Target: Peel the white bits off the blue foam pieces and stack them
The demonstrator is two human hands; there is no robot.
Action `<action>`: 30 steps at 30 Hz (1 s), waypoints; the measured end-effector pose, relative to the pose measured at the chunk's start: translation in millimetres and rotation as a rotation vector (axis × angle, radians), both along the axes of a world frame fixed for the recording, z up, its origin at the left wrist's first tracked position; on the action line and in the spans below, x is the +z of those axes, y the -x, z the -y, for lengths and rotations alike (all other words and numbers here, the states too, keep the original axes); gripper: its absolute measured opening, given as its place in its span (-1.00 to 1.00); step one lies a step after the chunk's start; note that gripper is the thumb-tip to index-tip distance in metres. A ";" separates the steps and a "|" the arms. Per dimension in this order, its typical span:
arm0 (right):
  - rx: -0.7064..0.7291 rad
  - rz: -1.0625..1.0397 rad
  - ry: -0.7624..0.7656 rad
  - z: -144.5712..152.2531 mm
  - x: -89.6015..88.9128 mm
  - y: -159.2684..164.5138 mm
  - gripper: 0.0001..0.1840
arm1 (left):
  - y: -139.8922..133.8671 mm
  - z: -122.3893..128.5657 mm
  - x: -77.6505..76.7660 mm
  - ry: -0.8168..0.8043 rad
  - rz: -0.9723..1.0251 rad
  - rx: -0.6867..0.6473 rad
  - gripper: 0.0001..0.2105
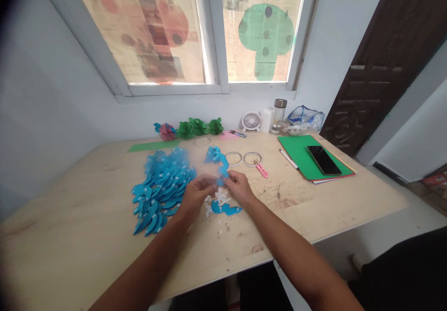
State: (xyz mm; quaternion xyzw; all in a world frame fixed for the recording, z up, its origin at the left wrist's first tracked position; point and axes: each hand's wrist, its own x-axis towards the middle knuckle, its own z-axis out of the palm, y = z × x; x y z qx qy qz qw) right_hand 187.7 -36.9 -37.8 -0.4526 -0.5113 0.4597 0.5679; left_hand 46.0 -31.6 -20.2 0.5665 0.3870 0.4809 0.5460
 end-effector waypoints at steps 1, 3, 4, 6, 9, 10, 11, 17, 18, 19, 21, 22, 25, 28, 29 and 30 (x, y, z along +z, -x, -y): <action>0.001 -0.004 -0.001 0.2 0.5 -0.1 -0.87 | 0.1 -0.1 0.4 0.000 -0.006 -0.005 -0.76; 0.001 -0.003 -0.004 0.6 1.5 -0.2 -0.87 | 0.3 -0.4 1.1 0.000 -0.016 -0.016 -0.75; 0.001 0.002 -0.006 0.8 2.0 -0.4 -0.87 | 0.4 -0.6 1.3 0.000 -0.020 -0.020 -0.74; -0.001 0.015 -0.011 1.1 2.9 -1.0 -0.87 | 0.8 -0.9 1.3 -0.001 -0.017 -0.025 -0.74; 0.009 0.020 -0.028 0.8 3.0 -2.2 -0.87 | 1.3 -1.0 0.3 0.000 0.000 -0.033 -0.77; 0.017 0.018 -0.034 0.6 2.6 -2.6 -0.86 | 1.5 -0.9 -0.2 0.002 0.007 -0.036 -0.78; 0.024 0.015 -0.038 0.5 2.3 -2.9 -0.86 | 1.6 -0.9 -0.7 0.005 0.012 -0.040 -0.78; 0.018 0.027 -0.001 0.5 3.3 -5.6 -0.78 | 4.4 -5.0 -0.8 -0.013 -0.049 -0.059 -0.75; -0.003 0.023 0.001 -0.1 3.9 -7.0 -0.77 | 6.0 -6.5 -0.1 -0.029 -0.084 -0.053 -0.73; -0.038 0.014 -0.002 -1.0 4.4 -8.8 -0.75 | 7.9 -8.1 0.8 -0.059 -0.138 -0.042 -0.71; -0.136 -0.013 -0.018 -3.6 4.7 -13.9 -0.74 | 12.0 -9.9 2.7 -0.171 -0.311 -0.038 -0.75; -0.193 -0.029 -0.026 -5.3 4.3 -16.8 -0.74 | 13.6 -9.8 3.3 -0.245 -0.414 -0.067 -0.79; -0.324 -0.064 -0.034 -9.8 1.7 -24.5 -0.74 | 14.4 -5.1 3.7 -0.462 -0.680 -0.256 -0.87; -0.351 -0.068 -0.034 -12.0 -1.1 -27.3 -0.73 | 10.7 2.5 2.3 -0.611 -0.893 -0.394 -0.86; -0.344 -0.065 -0.037 -12.1 -1.6 -27.1 -0.74 | 9.6 4.5 1.7 -0.641 -0.956 -0.409 -0.85; -0.334 -0.060 -0.039 -12.0 -1.9 -26.6 -0.75 | 8.8 6.1 1.1 -0.663 -1.006 -0.412 -0.83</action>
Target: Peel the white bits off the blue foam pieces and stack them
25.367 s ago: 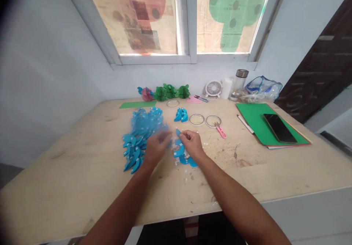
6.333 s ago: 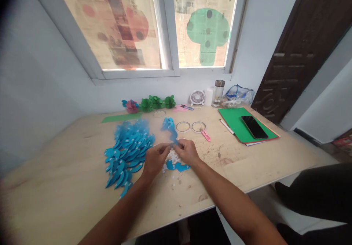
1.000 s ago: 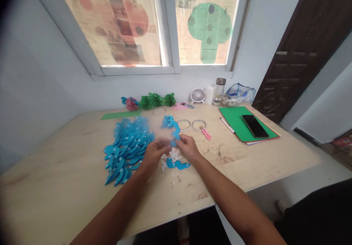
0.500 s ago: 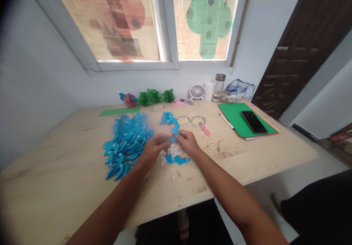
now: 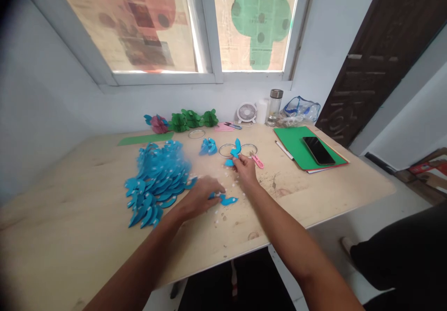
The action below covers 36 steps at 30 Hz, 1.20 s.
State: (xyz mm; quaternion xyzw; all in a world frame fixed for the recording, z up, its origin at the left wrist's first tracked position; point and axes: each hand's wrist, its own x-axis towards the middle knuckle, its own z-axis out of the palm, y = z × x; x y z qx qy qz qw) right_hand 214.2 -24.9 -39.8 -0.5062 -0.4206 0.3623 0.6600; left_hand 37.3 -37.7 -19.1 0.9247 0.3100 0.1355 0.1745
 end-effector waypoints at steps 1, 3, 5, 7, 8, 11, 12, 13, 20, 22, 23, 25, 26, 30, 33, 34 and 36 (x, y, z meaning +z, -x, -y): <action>0.012 0.006 -0.001 0.3 -0.1 0.8 -0.75 | -0.5 1.0 -0.7 -0.024 -0.029 0.005 -0.83; 0.035 0.017 0.000 1.0 0.3 2.3 -0.75 | -0.9 1.9 -2.3 -0.053 -0.054 0.010 -0.83; 0.045 0.020 0.004 1.7 1.0 3.2 -0.74 | -1.3 2.1 -3.4 -0.061 -0.054 0.007 -0.84; 0.049 0.020 0.010 2.0 1.8 3.5 -0.74 | -2.4 2.6 -3.4 -0.051 -0.046 0.012 -0.84; 0.051 0.021 0.014 2.1 2.1 3.5 -0.73 | -3.0 2.9 -2.8 -0.040 -0.037 0.018 -0.84; 0.055 0.028 0.024 1.8 2.2 3.4 -0.72 | -3.1 2.7 1.1 0.021 0.014 0.042 -0.88; 0.055 0.029 0.026 1.7 2.0 3.4 -0.72 | -2.2 1.9 3.0 0.058 0.046 0.048 -0.90; 0.056 0.028 0.027 1.5 1.6 3.5 -0.72 | -0.7 0.6 5.0 0.110 0.093 0.053 -0.91; 0.047 0.025 0.003 2.2 1.8 4.2 -0.74 | 8.5 -6.1 18.2 0.700 0.645 0.140 -0.83; 0.084 0.038 0.003 3.0 2.9 4.7 -0.72 | 7.0 -5.0 19.2 0.866 0.801 0.208 -0.74; 0.100 0.044 0.007 3.5 3.4 5.2 -0.70 | 6.2 -4.6 19.0 0.928 0.873 0.249 -0.72; 0.129 0.057 0.020 4.6 4.0 7.0 -0.68 | 5.1 -5.2 17.8 1.008 1.011 0.336 -0.73; 0.141 0.064 0.026 5.2 4.0 8.2 -0.68 | 5.0 -6.2 16.9 1.041 1.073 0.372 -0.74; 0.198 0.082 0.037 7.6 2.7 14.3 -0.71 | 6.7 -12.8 13.2 1.159 1.224 0.460 -0.71; 0.246 0.089 0.047 8.4 1.2 17.7 -0.71 | 8.2 -16.0 12.1 1.202 1.254 0.488 -0.69; 0.259 0.095 0.051 8.4 0.9 18.4 -0.71 | 8.5 -16.3 12.0 1.207 1.255 0.489 -0.69; 0.273 0.109 0.054 8.6 0.9 19.1 -0.70 | 8.6 -16.1 12.2 1.208 1.243 0.475 -0.70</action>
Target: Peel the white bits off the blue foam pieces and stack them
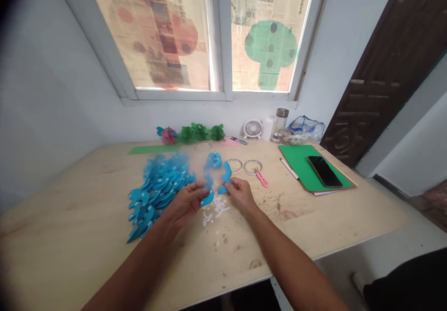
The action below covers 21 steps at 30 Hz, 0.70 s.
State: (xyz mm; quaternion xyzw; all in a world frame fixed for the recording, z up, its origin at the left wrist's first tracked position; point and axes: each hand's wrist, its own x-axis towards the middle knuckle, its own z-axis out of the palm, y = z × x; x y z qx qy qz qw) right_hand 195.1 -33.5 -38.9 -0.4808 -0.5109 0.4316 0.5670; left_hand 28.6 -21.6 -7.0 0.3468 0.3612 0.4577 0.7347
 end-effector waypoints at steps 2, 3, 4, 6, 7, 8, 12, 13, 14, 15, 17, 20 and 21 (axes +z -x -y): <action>0.015 0.010 -0.004 0.6 0.8 0.6 -0.71 | -0.3 0.8 0.2 -0.019 -0.007 -0.036 -0.72; 0.024 0.014 -0.006 1.0 1.4 1.1 -0.71 | -0.5 1.1 0.1 -0.029 -0.012 -0.055 -0.73; 0.034 0.018 -0.006 1.5 2.2 1.6 -0.72 | -0.7 1.3 0.0 -0.038 -0.017 -0.072 -0.74; 0.054 0.022 -0.003 2.6 3.8 2.7 -0.72 | -0.7 0.9 -0.6 -0.053 -0.027 -0.087 -0.74; 0.061 0.019 0.000 3.1 4.7 3.2 -0.72 | -0.5 0.3 -1.1 -0.056 -0.032 -0.084 -0.74; 0.065 0.013 0.004 3.5 5.5 3.4 -0.71 | -0.2 -0.5 -1.7 -0.054 -0.034 -0.073 -0.74; 0.065 -0.029 0.011 4.5 8.3 2.3 -0.69 | 1.5 -3.7 -4.5 -0.004 -0.029 0.001 -0.72; 0.070 -0.039 0.009 4.8 8.8 1.8 -0.70 | 1.7 -4.2 -5.3 0.009 -0.032 0.017 -0.72; 0.083 -0.050 0.005 5.2 9.2 1.4 -0.71 | 1.7 -4.6 -6.3 0.018 -0.036 0.027 -0.71; 0.105 -0.064 0.003 5.6 9.4 1.1 -0.72 | 1.4 -4.9 -7.4 0.022 -0.041 0.035 -0.71; 0.171 -0.103 0.002 6.4 9.3 0.9 -0.75 | 0.4 -5.1 -9.7 0.020 -0.047 0.055 -0.70; 0.255 -0.146 0.011 6.8 8.1 0.7 -0.74 | -1.6 -4.6 -11.1 -0.014 -0.072 0.116 -0.67; 0.262 -0.152 0.017 6.8 7.6 0.5 -0.73 | -2.0 -4.1 -10.4 -0.025 -0.085 0.138 -0.67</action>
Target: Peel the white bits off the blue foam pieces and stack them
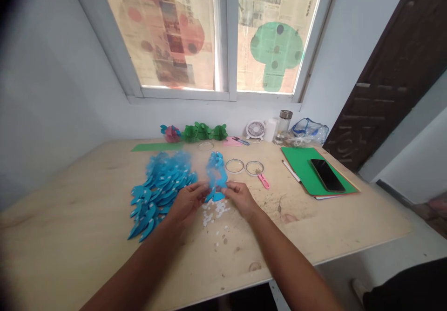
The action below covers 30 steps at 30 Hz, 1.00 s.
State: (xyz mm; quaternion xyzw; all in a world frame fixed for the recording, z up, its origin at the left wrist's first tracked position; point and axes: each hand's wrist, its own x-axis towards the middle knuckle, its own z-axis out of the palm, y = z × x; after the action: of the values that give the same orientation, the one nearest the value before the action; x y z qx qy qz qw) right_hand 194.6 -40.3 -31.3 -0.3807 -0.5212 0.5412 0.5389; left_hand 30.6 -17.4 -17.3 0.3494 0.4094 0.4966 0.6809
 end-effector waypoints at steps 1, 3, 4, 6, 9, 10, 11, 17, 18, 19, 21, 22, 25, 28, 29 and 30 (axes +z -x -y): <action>-0.001 -0.002 0.007 -0.1 -0.4 -0.3 -0.72 | -0.3 0.6 1.4 -0.007 -0.011 0.014 -0.67; -0.011 -0.012 0.024 -0.1 -0.8 -0.9 -0.71 | -0.3 2.2 5.3 -0.008 -0.021 0.020 -0.66; -0.008 -0.025 0.034 0.1 -0.7 -1.0 -0.70 | -0.2 3.0 7.4 -0.004 -0.021 0.012 -0.66; 0.010 -0.062 0.053 0.8 -0.1 -0.8 -0.70 | 0.5 3.9 10.1 0.001 -0.023 -0.006 -0.65; 0.040 -0.117 0.080 1.4 1.0 0.4 -0.68 | 1.7 3.1 8.9 -0.018 -0.085 -0.002 -0.64; 0.043 -0.124 0.089 1.3 1.3 0.8 -0.67 | 1.9 2.4 7.4 -0.044 -0.130 0.016 -0.64; 0.047 -0.125 0.091 1.0 1.5 1.1 -0.67 | 1.8 1.7 5.8 -0.075 -0.178 0.034 -0.64; -0.044 -0.027 0.054 -1.4 -0.2 0.1 -0.71 | -2.0 4.1 6.0 -0.177 -0.245 0.014 -0.65; -0.061 -0.016 0.048 -1.7 -1.1 -0.3 -0.71 | -2.5 5.0 7.4 -0.164 -0.228 0.004 -0.65; -0.072 -0.010 0.044 -2.0 -2.0 -0.7 -0.71 | -2.8 5.6 8.7 -0.145 -0.214 -0.007 -0.65; -0.074 0.006 0.042 -2.2 -3.5 -1.1 -0.70 | -2.9 6.1 10.5 -0.101 -0.196 -0.039 -0.66; -0.070 0.019 0.044 -2.1 -3.9 -1.0 -0.69 | -2.7 5.9 10.8 -0.083 -0.191 -0.054 -0.66; -0.063 0.051 0.046 -1.3 -2.4 -0.7 -0.69 | -0.9 4.1 10.6 -0.055 -0.179 -0.081 -0.68; -0.075 0.031 0.029 -1.0 2.1 -1.1 -0.70 | 4.2 1.3 11.4 -0.045 -0.148 -0.078 -0.69; -0.080 0.017 0.029 -1.1 3.6 -1.5 -0.70 | 6.6 0.4 12.3 -0.039 -0.126 -0.083 -0.69; -0.084 0.003 0.034 -1.3 4.7 -1.9 -0.70 | 9.1 -0.3 13.6 -0.031 -0.099 -0.096 -0.70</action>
State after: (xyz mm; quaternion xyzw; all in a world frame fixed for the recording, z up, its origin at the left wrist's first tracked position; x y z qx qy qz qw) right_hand 196.6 -39.0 -26.6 -0.4123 -0.4961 0.5265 0.5539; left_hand 21.5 -17.1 -3.7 0.4034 0.4175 0.4517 0.6774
